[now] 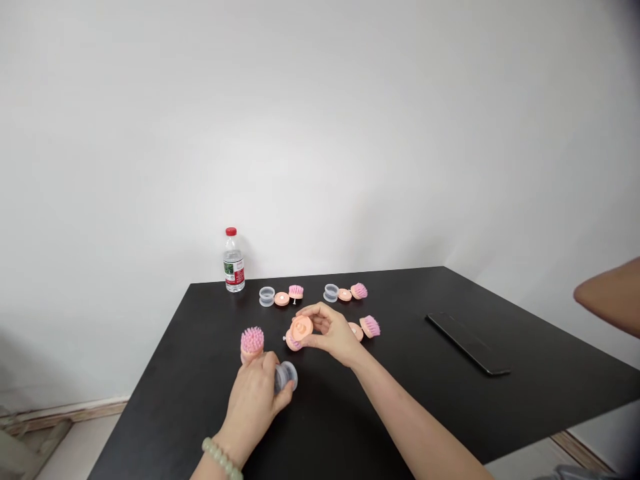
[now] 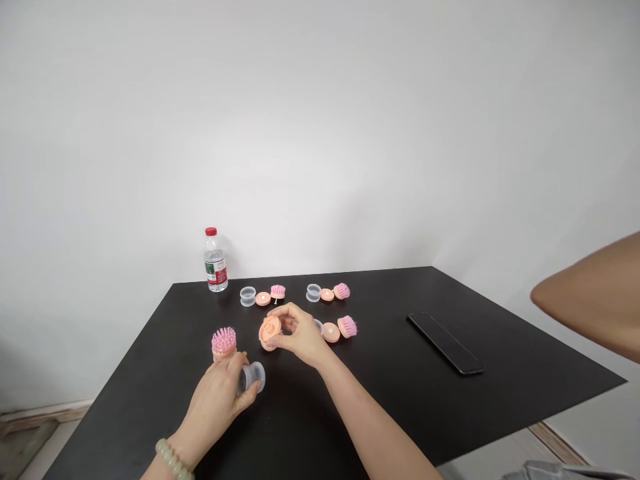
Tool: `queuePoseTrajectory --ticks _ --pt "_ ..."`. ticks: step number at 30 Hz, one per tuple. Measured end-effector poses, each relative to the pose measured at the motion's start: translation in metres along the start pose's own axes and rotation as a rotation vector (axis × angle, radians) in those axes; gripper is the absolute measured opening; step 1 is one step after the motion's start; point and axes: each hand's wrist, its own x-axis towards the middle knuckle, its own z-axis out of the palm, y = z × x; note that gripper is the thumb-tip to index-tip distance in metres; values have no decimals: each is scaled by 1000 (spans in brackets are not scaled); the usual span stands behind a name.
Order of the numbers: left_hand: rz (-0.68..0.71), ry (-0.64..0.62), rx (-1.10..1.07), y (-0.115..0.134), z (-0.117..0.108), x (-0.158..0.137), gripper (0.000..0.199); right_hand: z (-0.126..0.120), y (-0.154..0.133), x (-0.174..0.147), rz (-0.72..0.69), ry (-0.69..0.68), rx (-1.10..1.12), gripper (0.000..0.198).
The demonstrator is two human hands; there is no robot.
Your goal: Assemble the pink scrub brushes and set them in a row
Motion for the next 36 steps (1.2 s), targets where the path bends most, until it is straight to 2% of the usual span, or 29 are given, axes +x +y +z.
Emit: queuePoseTrajectory --ticks 5,9,13,16,20,26,31,36 --pt "-153 25 169 -22 -18 12 21 22 3 13 -36 -33 -228 37" --pt "-247 48 233 -38 -29 17 27 39 9 24 -127 -160 -457 28" --pt "-266 63 234 -43 -28 17 22 51 18 28 -193 -275 -658 28" --pt "-249 72 202 -43 -25 16 20 55 22 25 -200 -303 -781 22" --pt "-215 98 156 -44 -21 16 27 54 21 21 -187 -316 -880 17" --pt "-184 162 110 -46 -17 16 36 53 20 17 -202 -313 -850 17" --pt "-199 244 78 -50 -15 16 37 49 10 19 -191 -278 -693 40" --pt "-198 282 45 -50 -15 16 31 38 -11 32 -172 -267 -576 50"
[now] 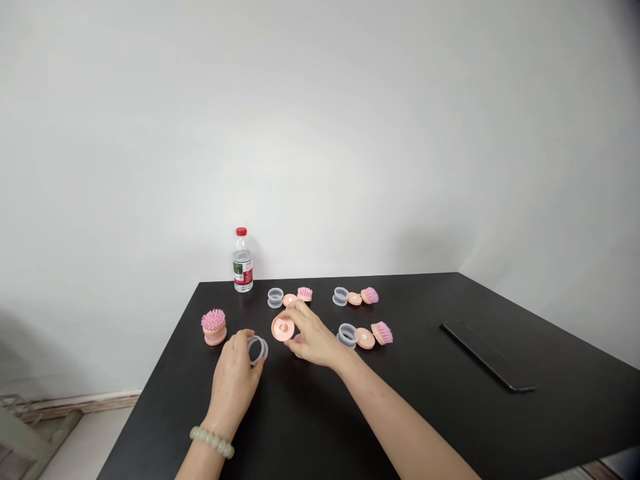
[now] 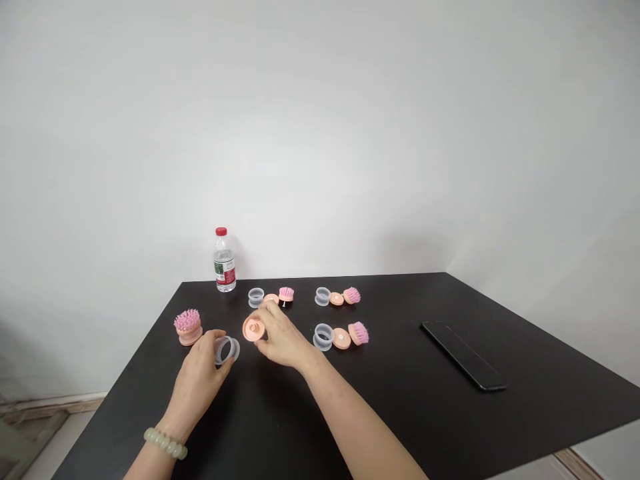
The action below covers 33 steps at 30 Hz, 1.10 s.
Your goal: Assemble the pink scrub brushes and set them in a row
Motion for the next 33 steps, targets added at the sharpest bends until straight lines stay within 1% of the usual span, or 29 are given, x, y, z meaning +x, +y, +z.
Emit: queuePoseTrajectory --ticks 3,7,10,14,18,20,22,24,27,29,32,33 --pt "15 5 -16 3 -2 0 34 -7 0 5 26 2 35 58" --pt "12 7 -40 5 -3 -1 41 -6 8 8 73 2 60 52" --pt "1 13 -66 5 -2 -1 43 -5 12 10 97 -44 30 52" --pt "-12 28 -107 2 0 -1 44 -4 4 16 99 -111 -137 43" --pt "-47 48 -121 -1 3 1 50 7 -9 24 47 -273 -339 32" --pt "-59 43 -117 -2 3 1 46 16 -13 27 19 -346 -425 24" --pt "-58 31 -112 -3 3 2 39 23 -13 29 -3 -384 -491 19" --pt "-51 16 -108 -3 4 2 32 27 -11 30 -15 -395 -538 17" --pt "-48 -5 -104 -1 6 3 30 27 -5 31 -22 -385 -575 17" --pt "-47 -17 -103 0 9 3 29 26 -1 31 -26 -377 -574 22" --pt "-37 -29 -100 1 14 4 29 22 2 27 -38 -345 -544 36" --pt "-34 -30 -97 0 16 4 30 20 2 24 -43 -323 -531 36"
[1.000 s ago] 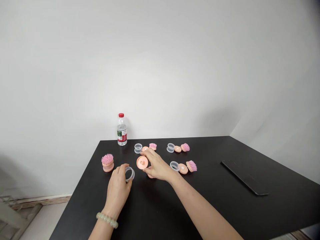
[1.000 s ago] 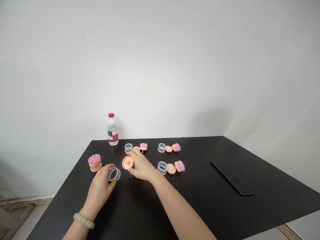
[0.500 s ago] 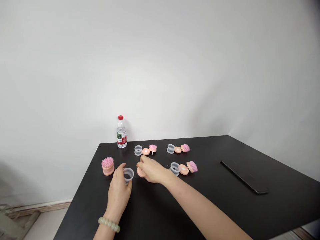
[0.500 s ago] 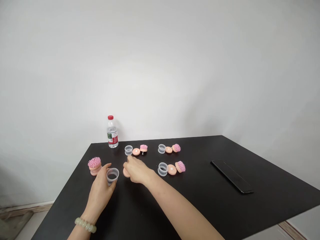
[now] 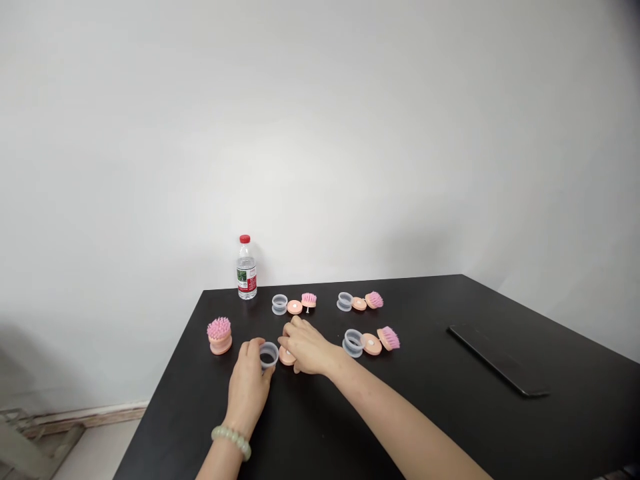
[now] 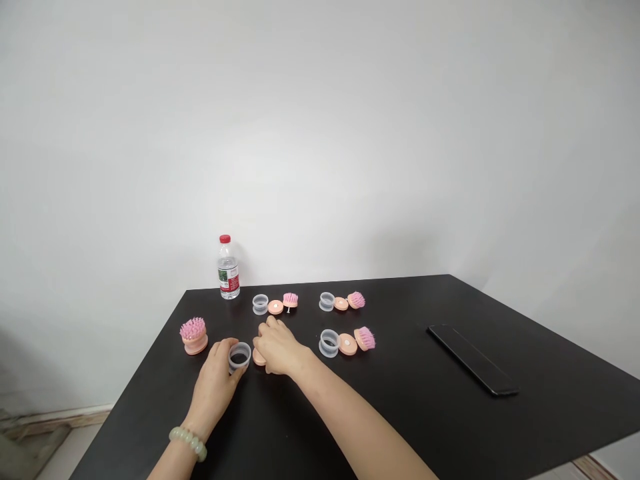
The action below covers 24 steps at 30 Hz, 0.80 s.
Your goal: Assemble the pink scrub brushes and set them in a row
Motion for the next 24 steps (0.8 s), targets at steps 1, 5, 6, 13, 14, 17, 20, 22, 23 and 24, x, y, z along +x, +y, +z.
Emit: queuePoseTrajectory --ticks 1,5,6,13,14,17,20,22,23,24 --pt "2 1 4 -1 1 1 30 -1 0 -5 2 29 12 35" --pt "2 18 18 -5 7 7 32 -11 -3 -30 21 149 57 39" --pt "3 23 17 -6 9 9 32 -13 -4 -37 25 171 67 40" --pt "24 92 16 -3 10 10 54 -5 2 -75 56 478 188 27" --pt "18 123 24 -3 5 10 53 0 4 -78 66 529 212 26" --pt "-67 288 63 -7 -17 15 40 16 9 -84 88 637 272 26" --pt "-237 480 91 -21 -36 23 36 26 11 -85 81 671 307 29" --pt "-333 533 87 -33 -40 28 41 27 12 -85 70 678 318 30" --pt "-365 533 80 -39 -40 30 42 27 12 -85 65 681 322 30" --pt "-387 519 71 -45 -39 32 43 27 11 -85 61 683 325 29"
